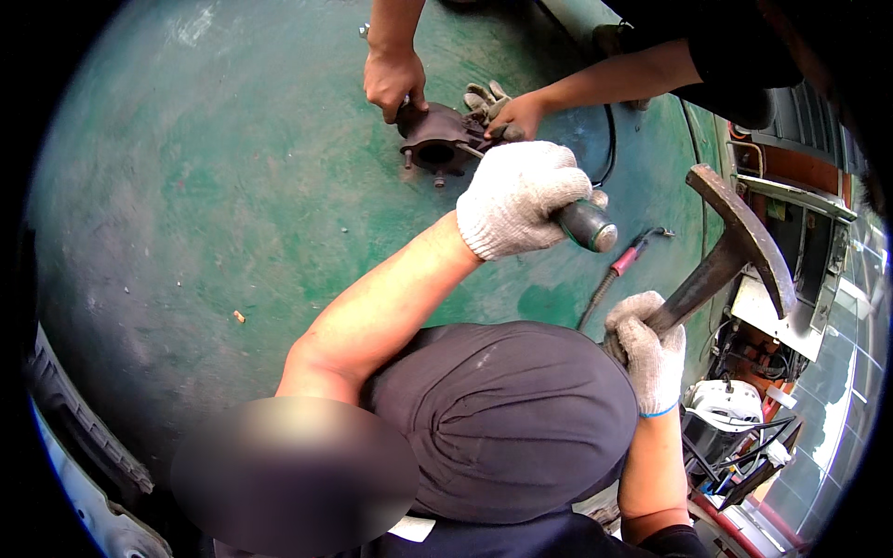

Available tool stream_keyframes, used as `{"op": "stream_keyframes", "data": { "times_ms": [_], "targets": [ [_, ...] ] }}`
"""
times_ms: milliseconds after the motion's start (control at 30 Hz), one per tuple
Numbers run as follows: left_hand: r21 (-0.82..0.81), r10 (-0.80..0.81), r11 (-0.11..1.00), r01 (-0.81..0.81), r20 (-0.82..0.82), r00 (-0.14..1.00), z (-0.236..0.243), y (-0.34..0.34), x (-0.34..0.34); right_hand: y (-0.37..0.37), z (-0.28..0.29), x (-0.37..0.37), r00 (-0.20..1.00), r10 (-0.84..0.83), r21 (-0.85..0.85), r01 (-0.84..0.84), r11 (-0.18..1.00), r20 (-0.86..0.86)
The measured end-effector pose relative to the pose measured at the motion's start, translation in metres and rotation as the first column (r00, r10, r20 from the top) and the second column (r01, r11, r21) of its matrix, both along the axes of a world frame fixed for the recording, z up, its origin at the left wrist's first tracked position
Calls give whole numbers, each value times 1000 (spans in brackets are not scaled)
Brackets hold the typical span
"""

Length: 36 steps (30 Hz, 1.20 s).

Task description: The person sits on the floor and uses a wrench to loosen bolts on a brake caliper. They then retrieve a hammer and punch, and repeatedly strike the punch to remove a pin from the caliper. The person briefly walks to a nearby car to retrieve a tool before returning to continue the repair.

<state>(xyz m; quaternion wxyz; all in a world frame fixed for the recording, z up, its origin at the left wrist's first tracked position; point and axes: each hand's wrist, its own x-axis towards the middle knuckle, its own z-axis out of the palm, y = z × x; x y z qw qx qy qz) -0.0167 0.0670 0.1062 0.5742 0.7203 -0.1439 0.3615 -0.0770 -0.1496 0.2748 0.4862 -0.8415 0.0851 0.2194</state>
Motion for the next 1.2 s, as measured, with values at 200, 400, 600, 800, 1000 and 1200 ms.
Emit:
{"op": "stream_keyframes", "data": {
  "times_ms": [200,400,600,800,1000,1200],
  "targets": [
    [26,33,999,-32,-46,998,-3,2,1,-9,-1,0,1000,-6,-42,7,999,15],
    [14,12,1000,-12,-26,1000,1,-1,-1,-11,-5,2,1000,21,-48,-21,999,2],
    [78,1,997,6,-87,996,-5,0,3,-4,-3,0,1000,-5,-50,4,999,-25],
    [53,5,999,0,-91,996,-5,3,2,-5,-14,-10,987,4,302,-53,952,162],
    [-29,-7,1000,6,-53,999,-4,0,15,-24,-34,-13,977,145,-164,-169,972,-154],
    [16,10,1000,-8,-114,993,-3,5,15,-19,70,21,884,320,-423,-160,892,341]
  ]
}}
